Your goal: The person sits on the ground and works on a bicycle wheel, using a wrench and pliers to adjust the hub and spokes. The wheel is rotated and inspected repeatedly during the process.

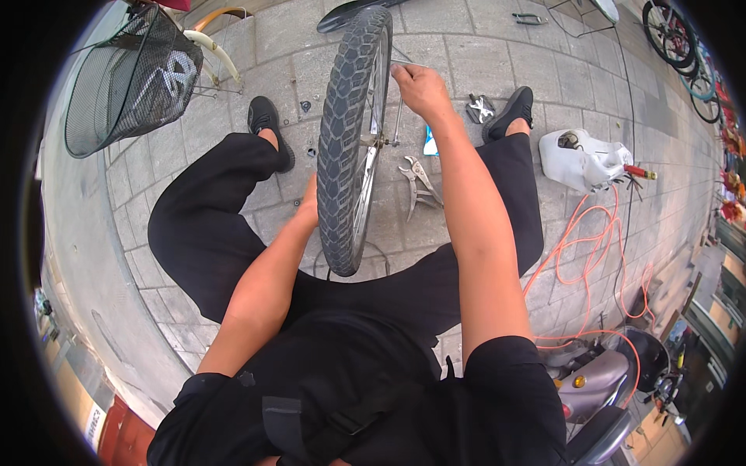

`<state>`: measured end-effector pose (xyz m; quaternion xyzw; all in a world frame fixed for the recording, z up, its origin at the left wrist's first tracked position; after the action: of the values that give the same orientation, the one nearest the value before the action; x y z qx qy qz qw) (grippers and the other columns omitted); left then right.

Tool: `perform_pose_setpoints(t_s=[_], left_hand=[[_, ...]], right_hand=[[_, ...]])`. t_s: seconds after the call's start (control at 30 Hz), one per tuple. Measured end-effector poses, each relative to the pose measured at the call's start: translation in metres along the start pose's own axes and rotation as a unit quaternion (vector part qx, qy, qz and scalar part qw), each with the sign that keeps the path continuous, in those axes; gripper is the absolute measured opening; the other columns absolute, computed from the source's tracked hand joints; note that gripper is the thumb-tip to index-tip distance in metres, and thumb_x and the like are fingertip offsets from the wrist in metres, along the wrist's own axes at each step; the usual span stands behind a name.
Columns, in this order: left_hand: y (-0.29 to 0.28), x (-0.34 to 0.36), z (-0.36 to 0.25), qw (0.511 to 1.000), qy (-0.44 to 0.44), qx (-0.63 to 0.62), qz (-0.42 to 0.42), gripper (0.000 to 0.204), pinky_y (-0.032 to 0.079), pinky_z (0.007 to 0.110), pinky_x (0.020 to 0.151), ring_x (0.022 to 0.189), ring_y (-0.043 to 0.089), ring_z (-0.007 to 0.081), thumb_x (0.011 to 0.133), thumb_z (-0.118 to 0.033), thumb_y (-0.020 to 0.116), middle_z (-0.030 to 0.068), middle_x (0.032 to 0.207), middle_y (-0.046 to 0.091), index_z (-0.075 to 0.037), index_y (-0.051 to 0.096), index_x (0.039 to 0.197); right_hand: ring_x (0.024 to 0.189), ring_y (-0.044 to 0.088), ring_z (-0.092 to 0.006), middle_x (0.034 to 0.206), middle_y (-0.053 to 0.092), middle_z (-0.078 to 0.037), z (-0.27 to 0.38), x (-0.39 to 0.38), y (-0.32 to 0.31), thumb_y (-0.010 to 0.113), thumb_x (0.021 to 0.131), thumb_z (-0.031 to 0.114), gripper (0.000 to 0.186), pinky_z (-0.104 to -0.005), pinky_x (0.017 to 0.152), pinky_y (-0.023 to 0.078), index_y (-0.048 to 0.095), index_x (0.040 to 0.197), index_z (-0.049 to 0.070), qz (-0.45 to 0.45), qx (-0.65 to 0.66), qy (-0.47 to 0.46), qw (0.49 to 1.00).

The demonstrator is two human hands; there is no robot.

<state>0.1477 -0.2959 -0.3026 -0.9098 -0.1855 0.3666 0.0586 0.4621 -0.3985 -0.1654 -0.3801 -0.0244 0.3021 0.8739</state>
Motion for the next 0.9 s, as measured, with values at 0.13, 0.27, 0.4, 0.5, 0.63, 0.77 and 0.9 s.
perform_pose_setpoints(t_s=[0.13,0.27,0.4,0.5,0.63,0.77,0.9], left_hand=[[-0.013,-0.046,-0.075,0.998,-0.023,-0.052,0.041,0.037,0.052,0.041,0.079,0.084,0.067,0.0253,0.085,-0.023,0.073,0.0242,0.097,0.074,0.006,0.069,0.107],[-0.020,-0.041,-0.067,0.999,0.033,0.026,0.026,0.038,0.051,0.040,0.081,0.087,0.063,0.0181,0.091,-0.023,0.066,0.0197,0.100,0.075,0.008,0.068,0.111],[-0.012,-0.032,-0.061,0.998,0.003,0.023,0.050,0.036,0.051,0.040,0.077,0.086,0.064,0.0180,0.092,-0.024,0.065,0.0162,0.100,0.074,0.007,0.069,0.111],[-0.005,-0.012,-0.024,0.993,-0.010,-0.099,0.061,0.035,0.050,0.040,0.074,0.085,0.065,0.0197,0.092,-0.022,0.066,0.0149,0.099,0.074,0.008,0.070,0.109],[-0.005,-0.037,-0.082,0.980,-0.120,-0.149,0.044,0.033,0.050,0.041,0.071,0.081,0.066,0.0231,0.090,-0.018,0.065,0.0145,0.096,0.073,0.008,0.070,0.110],[0.002,-0.018,-0.046,0.940,-0.142,-0.307,0.032,0.032,0.050,0.041,0.071,0.080,0.065,0.0232,0.090,-0.016,0.064,0.0149,0.096,0.074,0.009,0.070,0.109],[-0.007,-0.012,-0.035,0.981,-0.103,-0.160,0.030,0.032,0.051,0.041,0.071,0.080,0.063,0.0196,0.089,-0.017,0.065,0.0149,0.095,0.074,0.010,0.070,0.105]], right_hand=[[0.075,0.069,-0.0261,0.076,0.071,-0.018,-0.112,0.002,0.068,0.063,0.098,0.033,0.040,-0.0415,0.071,0.054,0.073,0.110,-0.003,0.028,0.122,0.175,0.977],[0.058,0.057,-0.0158,0.079,0.066,-0.005,-0.131,-0.079,0.147,0.059,0.101,0.027,0.031,-0.0320,0.053,0.049,0.070,0.114,0.001,0.035,0.368,0.335,0.866],[0.057,0.059,-0.0165,0.076,0.061,-0.005,-0.110,-0.178,0.173,0.049,0.107,0.031,0.033,-0.0332,0.050,0.052,0.062,0.117,0.002,0.025,0.467,0.431,0.772],[0.061,0.059,-0.0160,0.082,0.061,-0.008,-0.037,-0.229,0.127,0.048,0.108,0.035,0.038,-0.0328,0.052,0.051,0.053,0.126,0.002,-0.018,0.445,0.436,0.782],[0.062,0.057,-0.0109,0.082,0.060,-0.007,0.055,-0.246,0.048,0.055,0.103,0.016,0.057,-0.0288,0.053,0.050,0.032,0.152,-0.001,-0.067,0.352,0.236,0.903],[0.065,0.058,-0.0099,0.086,0.064,-0.006,0.085,-0.187,0.004,0.055,0.102,0.016,0.045,-0.0270,0.059,0.049,0.048,0.143,-0.004,-0.027,0.225,0.101,0.969],[0.075,0.063,-0.0146,0.086,0.068,-0.006,0.062,-0.070,-0.020,0.062,0.101,0.026,0.036,-0.0287,0.068,0.052,0.070,0.122,-0.002,-0.039,0.074,0.005,0.996]])
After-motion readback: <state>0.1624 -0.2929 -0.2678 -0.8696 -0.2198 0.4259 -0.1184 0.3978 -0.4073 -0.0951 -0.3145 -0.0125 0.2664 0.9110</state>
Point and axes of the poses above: each hand's wrist, its own x-axis towards the middle knuckle, its own y-axis out of the palm, z = x × y, the point moved 6 cm from there along x, towards the middle knuckle
